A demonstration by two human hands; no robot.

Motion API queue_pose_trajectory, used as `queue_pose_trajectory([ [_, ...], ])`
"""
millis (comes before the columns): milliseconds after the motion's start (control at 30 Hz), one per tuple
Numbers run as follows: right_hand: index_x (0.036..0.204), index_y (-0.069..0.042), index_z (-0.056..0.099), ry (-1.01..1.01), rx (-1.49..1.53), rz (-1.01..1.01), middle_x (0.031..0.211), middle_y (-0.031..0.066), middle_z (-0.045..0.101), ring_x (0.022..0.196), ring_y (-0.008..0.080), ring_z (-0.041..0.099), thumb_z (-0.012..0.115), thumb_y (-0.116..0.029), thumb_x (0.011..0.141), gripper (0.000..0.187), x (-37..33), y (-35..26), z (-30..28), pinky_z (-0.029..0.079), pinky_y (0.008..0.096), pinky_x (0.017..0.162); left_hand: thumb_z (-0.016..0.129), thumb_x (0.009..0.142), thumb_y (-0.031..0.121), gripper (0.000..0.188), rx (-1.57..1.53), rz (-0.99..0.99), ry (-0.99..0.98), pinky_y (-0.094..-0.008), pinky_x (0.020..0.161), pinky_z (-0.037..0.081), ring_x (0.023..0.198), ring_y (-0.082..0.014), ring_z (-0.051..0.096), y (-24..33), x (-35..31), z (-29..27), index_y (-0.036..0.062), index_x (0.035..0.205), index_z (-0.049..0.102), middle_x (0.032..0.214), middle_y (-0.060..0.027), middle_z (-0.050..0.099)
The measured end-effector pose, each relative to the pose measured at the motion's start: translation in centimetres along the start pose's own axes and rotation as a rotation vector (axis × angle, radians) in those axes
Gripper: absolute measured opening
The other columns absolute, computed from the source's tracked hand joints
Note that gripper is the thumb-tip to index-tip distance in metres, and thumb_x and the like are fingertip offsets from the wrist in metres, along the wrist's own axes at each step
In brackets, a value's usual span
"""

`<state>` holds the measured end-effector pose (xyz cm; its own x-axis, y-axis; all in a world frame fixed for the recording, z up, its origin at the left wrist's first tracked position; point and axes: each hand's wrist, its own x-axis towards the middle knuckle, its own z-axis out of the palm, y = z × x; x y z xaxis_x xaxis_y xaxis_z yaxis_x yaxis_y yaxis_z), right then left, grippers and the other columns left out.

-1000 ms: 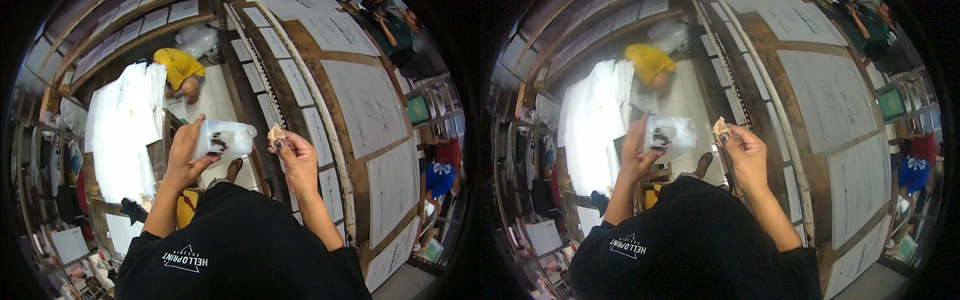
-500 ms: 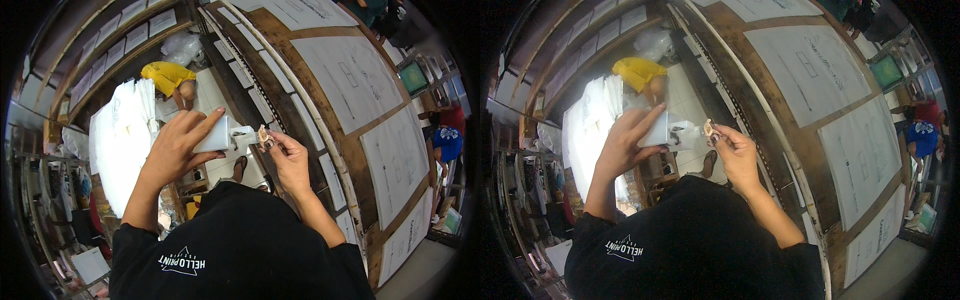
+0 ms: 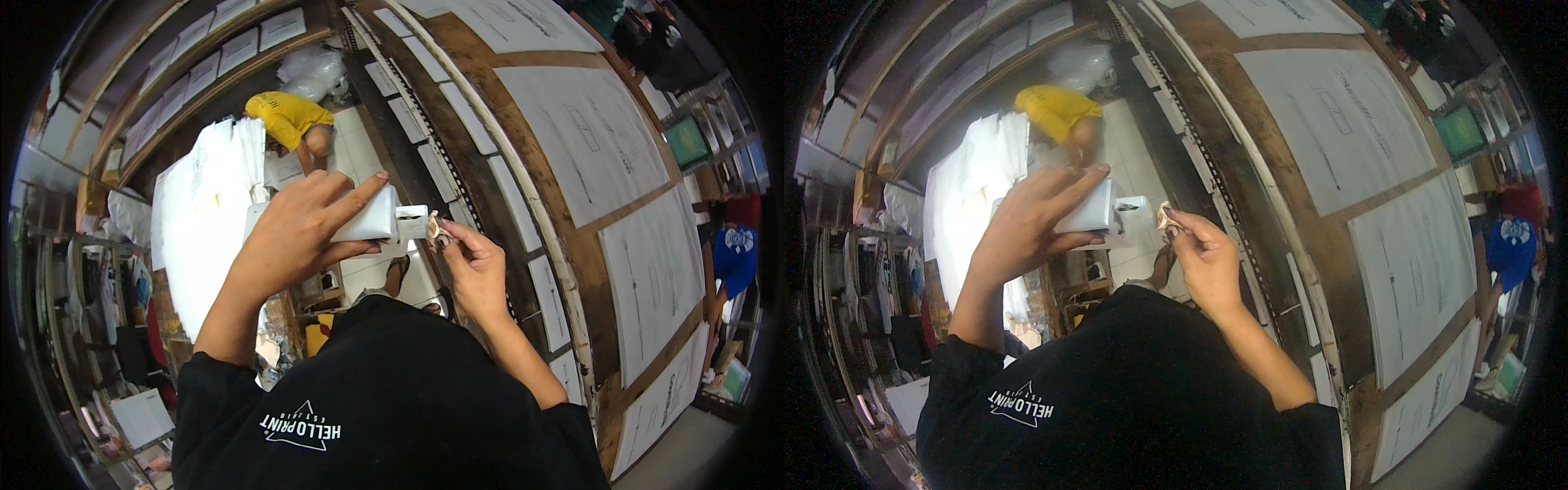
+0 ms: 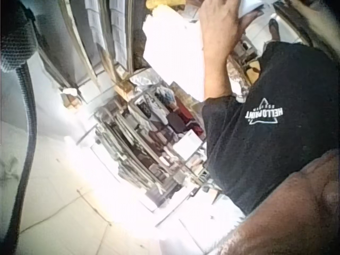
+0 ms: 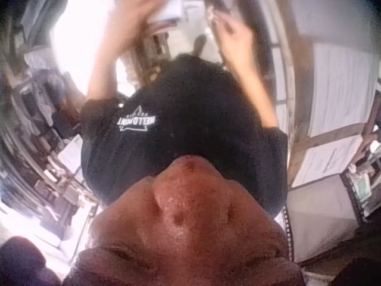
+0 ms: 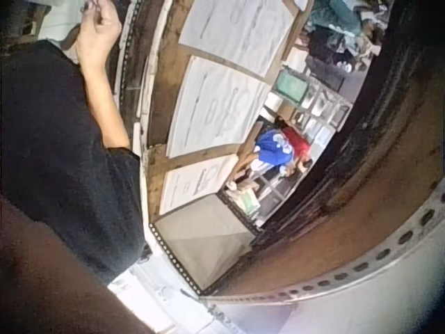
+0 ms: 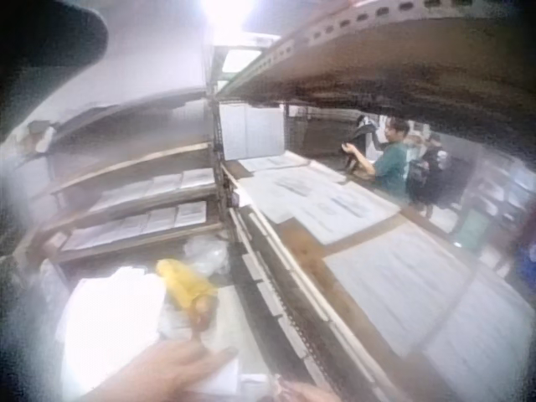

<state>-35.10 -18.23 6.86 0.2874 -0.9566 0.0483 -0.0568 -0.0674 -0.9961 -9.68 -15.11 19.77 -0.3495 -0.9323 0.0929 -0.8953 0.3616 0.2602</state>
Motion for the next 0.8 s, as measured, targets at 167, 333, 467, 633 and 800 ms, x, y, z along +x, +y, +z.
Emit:
queue_pose_trajectory([
  [167,0.116,0.000,0.071,-0.136,-0.593,-0.441,0.112,0.0192,0.071,0.104,0.0376,0.067,0.066,0.006,0.088,0.029,1.7,-3.8,0.1,0.053,0.0437,0.092,0.083,0.080,0.036,0.089,-0.122,-0.077,0.148,-0.0447,0.096,0.049,0.111,-0.0346,0.060,-2.4,-3.3,4.8,0.0059,0.154,0.046,0.121,-0.0178,0.060],
  [333,0.116,0.001,0.071,-0.377,-0.675,-0.487,0.106,0.0193,0.070,0.102,0.0386,0.066,0.065,0.009,0.085,0.032,3.5,-4.0,2.0,0.053,0.0465,0.089,0.081,0.085,0.031,0.072,-0.334,-0.223,0.364,-0.0475,0.099,0.048,0.115,-0.0407,0.059,-3.7,-7.8,12.4,-0.0004,0.140,0.049,0.125,-0.0217,0.060],
  [467,0.115,0.003,0.072,-0.491,-0.588,-0.439,0.107,0.0183,0.072,0.095,0.0329,0.070,0.063,0.010,0.089,0.028,3.8,-1.8,3.7,0.055,0.0376,0.087,0.084,0.084,0.030,0.072,-0.469,-0.548,0.573,-0.0473,0.104,0.045,0.121,-0.0432,0.057,-4.7,-11.7,18.2,-0.0008,0.139,0.049,0.128,-0.0240,0.060],
  [633,0.118,0.003,0.072,-0.534,-0.311,-0.067,0.109,0.0123,0.075,0.096,0.0179,0.071,0.062,0.005,0.097,0.023,3.0,3.1,2.9,0.057,0.0306,0.087,0.085,0.085,0.020,0.073,-0.577,-1.038,0.839,-0.0424,0.103,0.048,0.119,-0.0365,0.064,-7.1,-15.2,20.7,0.0005,0.141,0.043,0.127,-0.0221,0.064],
  [800,0.120,0.005,0.070,-0.452,-0.161,0.108,0.108,0.0097,0.073,0.094,0.0134,0.069,0.062,0.000,0.101,0.021,1.5,3.9,0.6,0.055,0.0275,0.083,0.081,0.093,0.020,0.070,-0.685,-1.047,1.247,-0.0398,0.102,0.049,0.118,-0.0311,0.063,-13.7,-20.9,24.0,-0.0058,0.139,0.035,0.123,-0.0221,0.062],
])
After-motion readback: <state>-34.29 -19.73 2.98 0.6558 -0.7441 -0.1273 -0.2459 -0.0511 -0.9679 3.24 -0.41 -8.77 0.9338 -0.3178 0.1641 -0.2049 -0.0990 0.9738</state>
